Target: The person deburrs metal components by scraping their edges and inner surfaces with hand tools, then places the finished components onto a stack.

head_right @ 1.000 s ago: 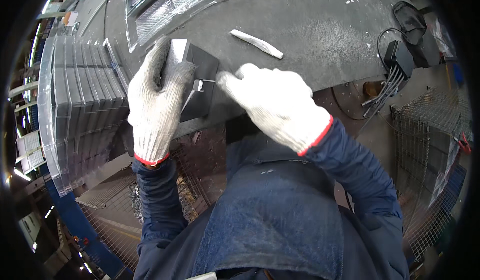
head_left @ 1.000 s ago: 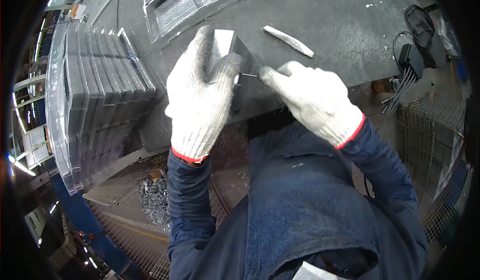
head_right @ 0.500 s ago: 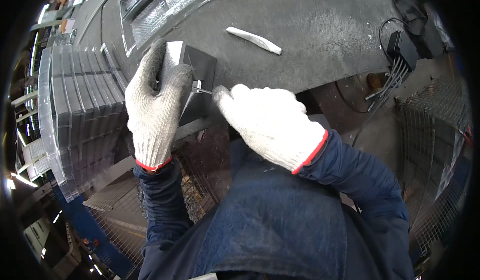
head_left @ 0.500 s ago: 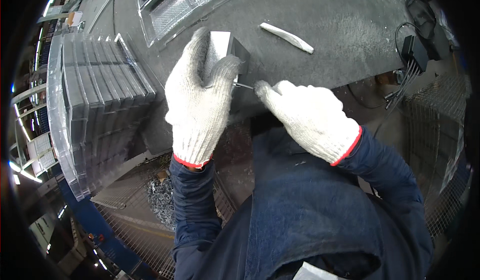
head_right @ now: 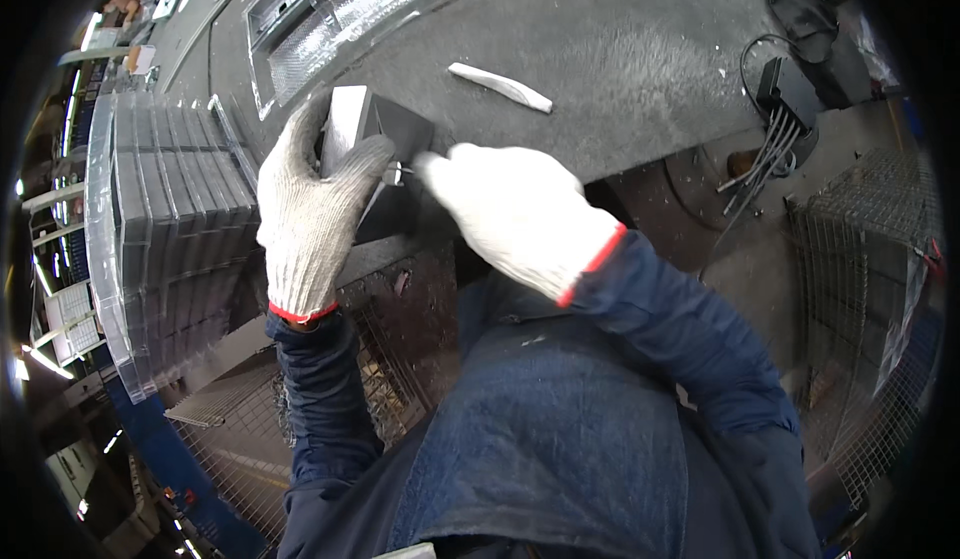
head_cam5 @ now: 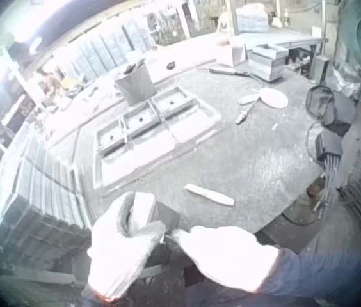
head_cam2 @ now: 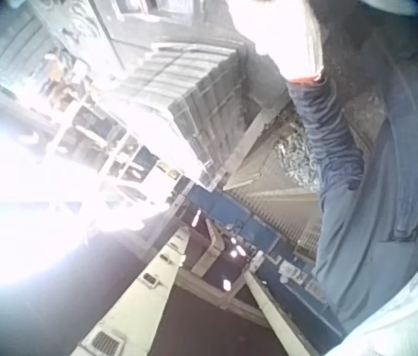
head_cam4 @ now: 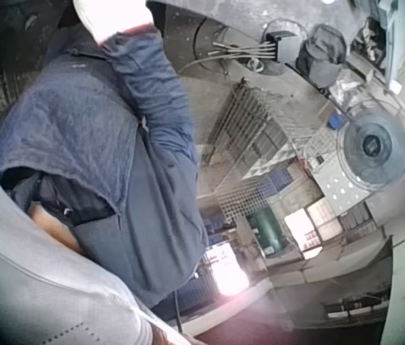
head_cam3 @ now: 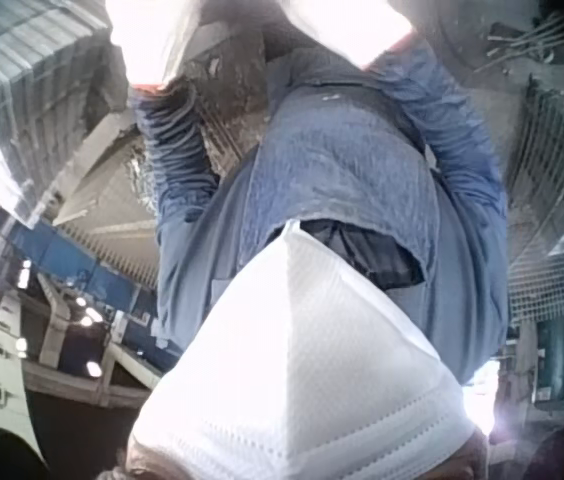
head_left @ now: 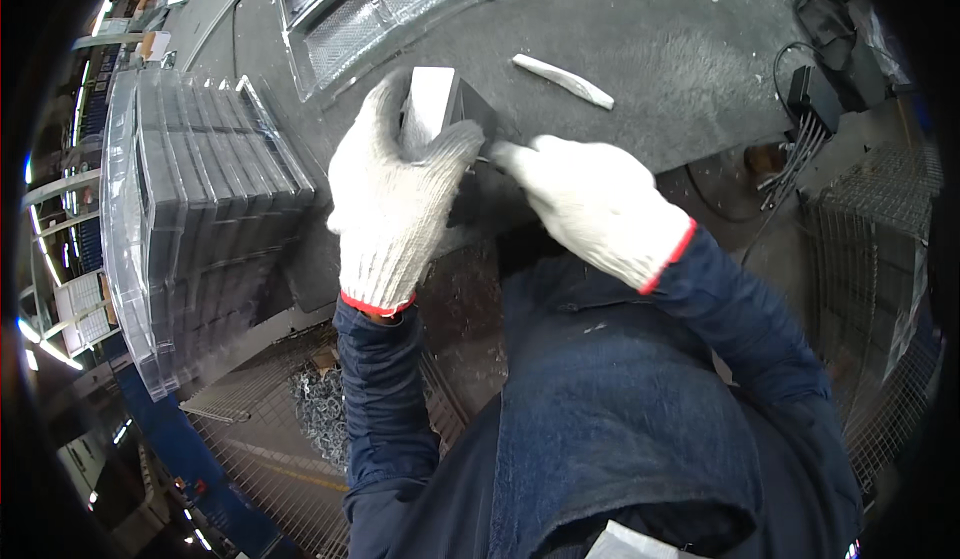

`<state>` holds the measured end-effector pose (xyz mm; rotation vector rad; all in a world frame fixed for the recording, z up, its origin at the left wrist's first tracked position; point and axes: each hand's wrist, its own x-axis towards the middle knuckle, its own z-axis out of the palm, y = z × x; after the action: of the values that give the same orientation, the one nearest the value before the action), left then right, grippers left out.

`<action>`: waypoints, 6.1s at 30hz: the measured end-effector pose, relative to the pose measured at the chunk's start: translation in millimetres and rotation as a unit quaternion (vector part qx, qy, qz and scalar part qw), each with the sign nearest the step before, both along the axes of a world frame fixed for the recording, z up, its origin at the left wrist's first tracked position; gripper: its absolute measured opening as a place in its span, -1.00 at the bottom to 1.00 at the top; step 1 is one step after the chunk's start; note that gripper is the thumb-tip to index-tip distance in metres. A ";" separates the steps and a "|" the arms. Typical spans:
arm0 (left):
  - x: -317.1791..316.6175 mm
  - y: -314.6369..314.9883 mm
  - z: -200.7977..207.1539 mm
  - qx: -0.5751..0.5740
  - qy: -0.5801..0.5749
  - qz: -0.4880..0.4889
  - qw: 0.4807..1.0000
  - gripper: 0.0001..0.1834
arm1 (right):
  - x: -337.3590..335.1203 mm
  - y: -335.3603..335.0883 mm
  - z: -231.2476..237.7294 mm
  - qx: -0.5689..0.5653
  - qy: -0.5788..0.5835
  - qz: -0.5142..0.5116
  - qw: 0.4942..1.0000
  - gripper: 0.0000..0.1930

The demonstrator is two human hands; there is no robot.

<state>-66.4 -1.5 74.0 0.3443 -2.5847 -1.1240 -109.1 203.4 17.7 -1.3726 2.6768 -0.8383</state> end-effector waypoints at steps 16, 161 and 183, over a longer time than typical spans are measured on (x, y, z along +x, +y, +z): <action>79.3 -70.6 -6.1 0.265 0.025 0.084 0.960 -0.36 | -3.2 12.4 -0.4 -0.169 -0.518 -0.131 0.828 -0.66; 50.5 -8.7 -57.7 0.026 0.067 0.121 0.990 -0.49 | -27.2 -40.3 6.5 -0.096 -0.439 -0.128 0.884 -0.79; 53.4 -11.9 -62.2 0.029 0.060 0.103 0.992 -0.35 | -44.7 -7.3 25.7 -0.079 -0.509 -0.143 0.845 -0.76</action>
<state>-13.0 -13.4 11.8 0.5274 -2.3539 -1.1120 -153.8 196.0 43.4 -0.2899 1.9511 -1.3332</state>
